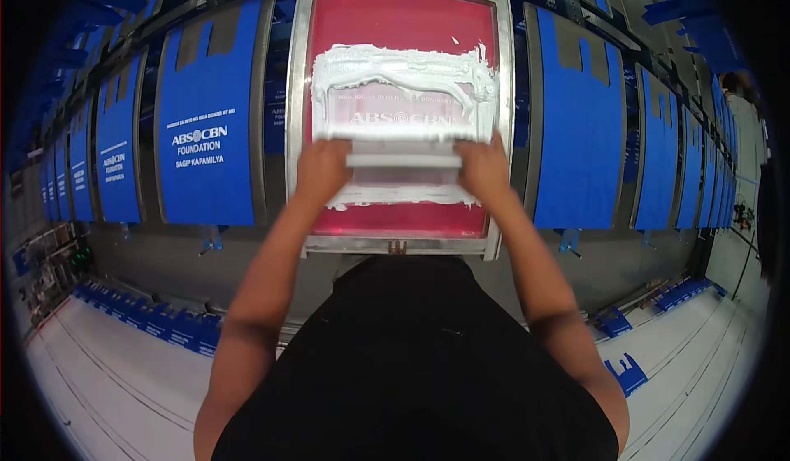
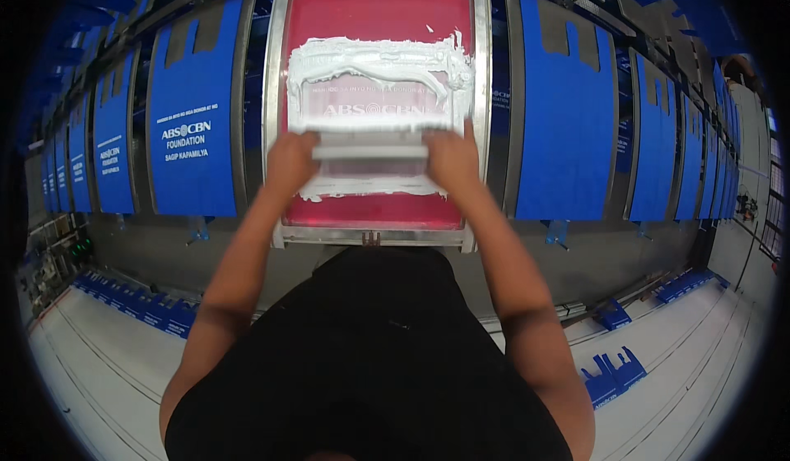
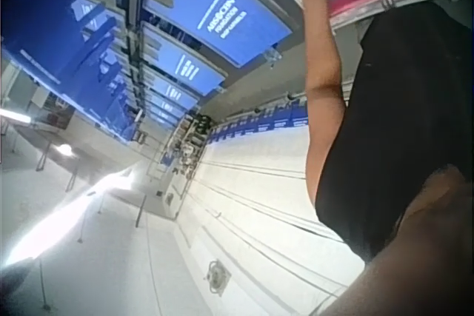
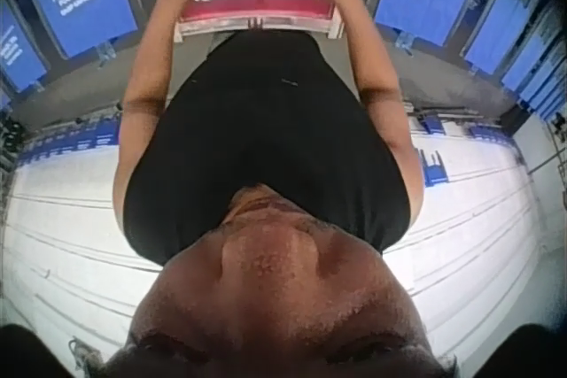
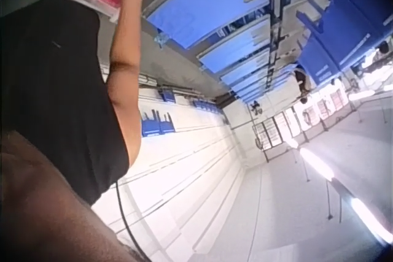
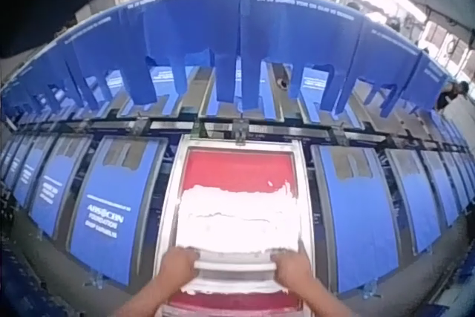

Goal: The person is applying white ink to a screen printing frame using a squeegee at a printing station.

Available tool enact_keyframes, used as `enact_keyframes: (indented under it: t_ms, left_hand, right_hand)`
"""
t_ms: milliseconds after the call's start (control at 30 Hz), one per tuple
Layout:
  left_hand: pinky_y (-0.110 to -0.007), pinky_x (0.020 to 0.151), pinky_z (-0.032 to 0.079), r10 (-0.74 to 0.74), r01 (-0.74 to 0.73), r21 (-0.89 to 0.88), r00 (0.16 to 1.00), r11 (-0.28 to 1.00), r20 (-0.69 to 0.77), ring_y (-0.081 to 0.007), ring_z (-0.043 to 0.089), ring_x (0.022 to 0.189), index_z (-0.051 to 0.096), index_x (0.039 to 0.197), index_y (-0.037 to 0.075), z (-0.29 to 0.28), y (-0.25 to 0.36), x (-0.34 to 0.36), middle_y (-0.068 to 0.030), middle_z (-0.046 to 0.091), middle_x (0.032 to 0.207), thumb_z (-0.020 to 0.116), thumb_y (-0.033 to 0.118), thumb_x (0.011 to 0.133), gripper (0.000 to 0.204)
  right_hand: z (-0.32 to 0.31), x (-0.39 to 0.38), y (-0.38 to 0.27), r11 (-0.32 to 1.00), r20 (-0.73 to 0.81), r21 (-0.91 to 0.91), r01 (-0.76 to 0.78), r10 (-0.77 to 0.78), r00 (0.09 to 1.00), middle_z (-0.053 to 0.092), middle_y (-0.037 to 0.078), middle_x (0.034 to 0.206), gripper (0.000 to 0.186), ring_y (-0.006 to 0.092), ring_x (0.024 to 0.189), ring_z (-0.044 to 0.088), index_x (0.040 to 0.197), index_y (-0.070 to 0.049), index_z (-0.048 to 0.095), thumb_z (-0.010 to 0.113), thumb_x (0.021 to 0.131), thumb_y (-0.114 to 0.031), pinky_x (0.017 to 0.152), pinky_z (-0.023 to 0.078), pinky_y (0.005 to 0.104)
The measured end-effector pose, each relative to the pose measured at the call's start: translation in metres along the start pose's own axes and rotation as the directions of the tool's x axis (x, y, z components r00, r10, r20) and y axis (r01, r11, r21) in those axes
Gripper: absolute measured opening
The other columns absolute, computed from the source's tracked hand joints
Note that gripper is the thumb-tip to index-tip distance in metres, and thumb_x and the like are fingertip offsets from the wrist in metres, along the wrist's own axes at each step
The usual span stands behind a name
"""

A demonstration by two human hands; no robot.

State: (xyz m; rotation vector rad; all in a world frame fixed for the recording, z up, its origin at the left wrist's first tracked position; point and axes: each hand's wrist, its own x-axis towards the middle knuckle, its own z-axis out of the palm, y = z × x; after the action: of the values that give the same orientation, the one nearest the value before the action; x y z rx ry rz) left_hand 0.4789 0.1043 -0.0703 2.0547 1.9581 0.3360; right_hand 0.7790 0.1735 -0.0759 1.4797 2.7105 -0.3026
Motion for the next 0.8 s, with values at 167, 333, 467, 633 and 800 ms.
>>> enact_keyframes:
  t_ms: [167, 333, 467, 633, 800]
  left_hand:
    - [-0.044, 0.074, 0.053, 0.016, -0.020, 0.078, 0.998, 0.997, 0.054, -0.0345, 0.066, 0.084, 0.071, 0.095, 0.011, -0.033, -0.022, 0.108, -0.0183, 0.068, 0.086, 0.075, 0.025, 0.070, 0.029]
    - [-0.044, 0.075, 0.051, -0.013, 0.018, -0.037, 0.989, 0.999, 0.149, -0.0331, 0.062, 0.086, 0.069, 0.099, 0.011, -0.022, -0.004, -0.017, -0.0147, 0.066, 0.087, 0.073, 0.012, 0.068, 0.031]
    - [-0.043, 0.075, 0.049, 0.163, -0.168, -0.094, 0.985, 0.981, -0.057, -0.0318, 0.061, 0.084, 0.067, 0.091, 0.004, 0.013, 0.008, -0.079, -0.0130, 0.066, 0.088, 0.069, 0.001, 0.057, 0.034]
    - [-0.043, 0.075, 0.052, 0.011, -0.007, 0.101, 0.999, 0.995, -0.039, -0.0321, 0.064, 0.084, 0.071, 0.095, 0.012, -0.005, -0.023, 0.074, -0.0137, 0.068, 0.084, 0.072, 0.016, 0.066, 0.029]
    - [-0.044, 0.073, 0.053, -0.022, 0.014, 0.077, 0.995, 0.997, 0.098, -0.0329, 0.067, 0.084, 0.070, 0.100, 0.010, -0.038, -0.023, 0.098, -0.0160, 0.069, 0.087, 0.075, 0.032, 0.074, 0.034]
  right_hand:
    - [-0.044, 0.111, 0.030, 0.998, 0.053, -0.067, -0.005, 0.009, 0.999, 0.070, 0.010, 0.087, 0.032, 0.0268, 0.089, 0.067, 0.102, -0.017, 0.069, 0.065, 0.070, -0.016, 0.102, 0.035, 0.0496]
    - [-0.059, -0.003, -0.020, 0.997, 0.295, -0.076, -0.005, 0.027, 0.955, 0.069, 0.012, 0.086, 0.040, 0.0283, 0.089, 0.066, 0.104, -0.015, 0.068, 0.063, 0.065, -0.006, 0.108, 0.031, 0.0528]
    - [-0.013, -0.061, -0.028, 0.999, 0.166, 0.042, -0.021, 0.014, 0.986, 0.069, 0.011, 0.094, 0.038, 0.0276, 0.094, 0.065, 0.103, -0.012, 0.068, 0.065, 0.065, -0.005, 0.110, 0.027, 0.0555]
    - [-0.025, 0.074, 0.022, 0.995, 0.064, -0.099, -0.022, 0.029, 0.998, 0.069, 0.013, 0.086, 0.041, 0.0286, 0.086, 0.067, 0.107, -0.017, 0.068, 0.066, 0.067, -0.011, 0.103, 0.032, 0.0531]
    - [-0.061, 0.100, 0.018, 0.999, 0.095, -0.039, -0.012, 0.015, 0.995, 0.070, 0.011, 0.089, 0.039, 0.0278, 0.086, 0.067, 0.105, -0.017, 0.068, 0.063, 0.067, -0.013, 0.087, 0.046, 0.0435]
